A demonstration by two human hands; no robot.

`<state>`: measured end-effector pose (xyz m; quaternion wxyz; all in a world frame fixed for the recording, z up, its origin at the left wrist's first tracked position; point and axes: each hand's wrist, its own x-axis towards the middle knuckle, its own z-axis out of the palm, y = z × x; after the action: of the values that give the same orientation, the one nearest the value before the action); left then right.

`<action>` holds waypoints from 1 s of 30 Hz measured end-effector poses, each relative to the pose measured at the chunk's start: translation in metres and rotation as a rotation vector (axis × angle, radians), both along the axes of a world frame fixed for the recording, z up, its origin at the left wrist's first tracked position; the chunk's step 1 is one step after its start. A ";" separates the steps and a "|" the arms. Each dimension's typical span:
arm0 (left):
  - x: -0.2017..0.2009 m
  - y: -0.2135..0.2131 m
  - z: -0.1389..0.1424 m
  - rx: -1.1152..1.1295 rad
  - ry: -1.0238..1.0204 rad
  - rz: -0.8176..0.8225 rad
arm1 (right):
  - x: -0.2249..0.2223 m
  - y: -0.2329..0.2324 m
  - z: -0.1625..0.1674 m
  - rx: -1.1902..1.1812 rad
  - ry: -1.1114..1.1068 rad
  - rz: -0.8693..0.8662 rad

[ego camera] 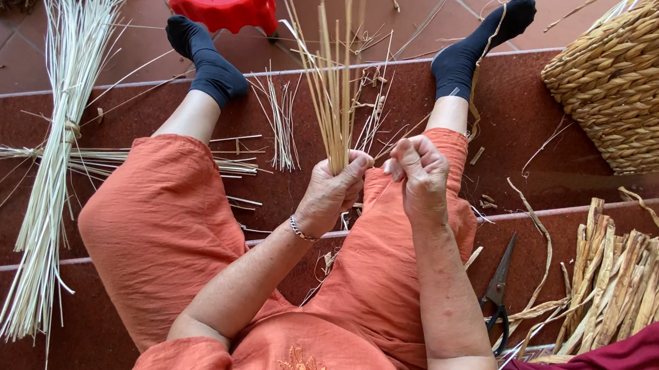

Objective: The person sits on the floor and gathers thin straw stalks into a bundle. They use shears to trim the ends and tie the bundle with a thin strip of material. The person continues to add stalks and adjust the bundle throughout the clip.

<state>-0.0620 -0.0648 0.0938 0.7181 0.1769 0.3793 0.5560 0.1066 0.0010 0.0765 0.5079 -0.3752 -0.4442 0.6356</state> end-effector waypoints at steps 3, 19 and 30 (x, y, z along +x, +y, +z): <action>0.001 -0.002 0.002 -0.015 0.045 -0.045 | -0.005 -0.001 0.005 0.169 -0.331 -0.148; 0.010 -0.002 -0.014 0.001 0.115 0.085 | -0.015 -0.026 0.013 0.047 -0.344 -0.144; -0.024 0.005 -0.013 -0.043 0.232 0.049 | 0.068 0.037 0.051 0.355 -0.741 -0.648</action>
<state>-0.0858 -0.0595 0.0805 0.6592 0.2153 0.4761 0.5408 0.1743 0.0380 0.1271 0.5431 -0.6014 -0.5559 0.1854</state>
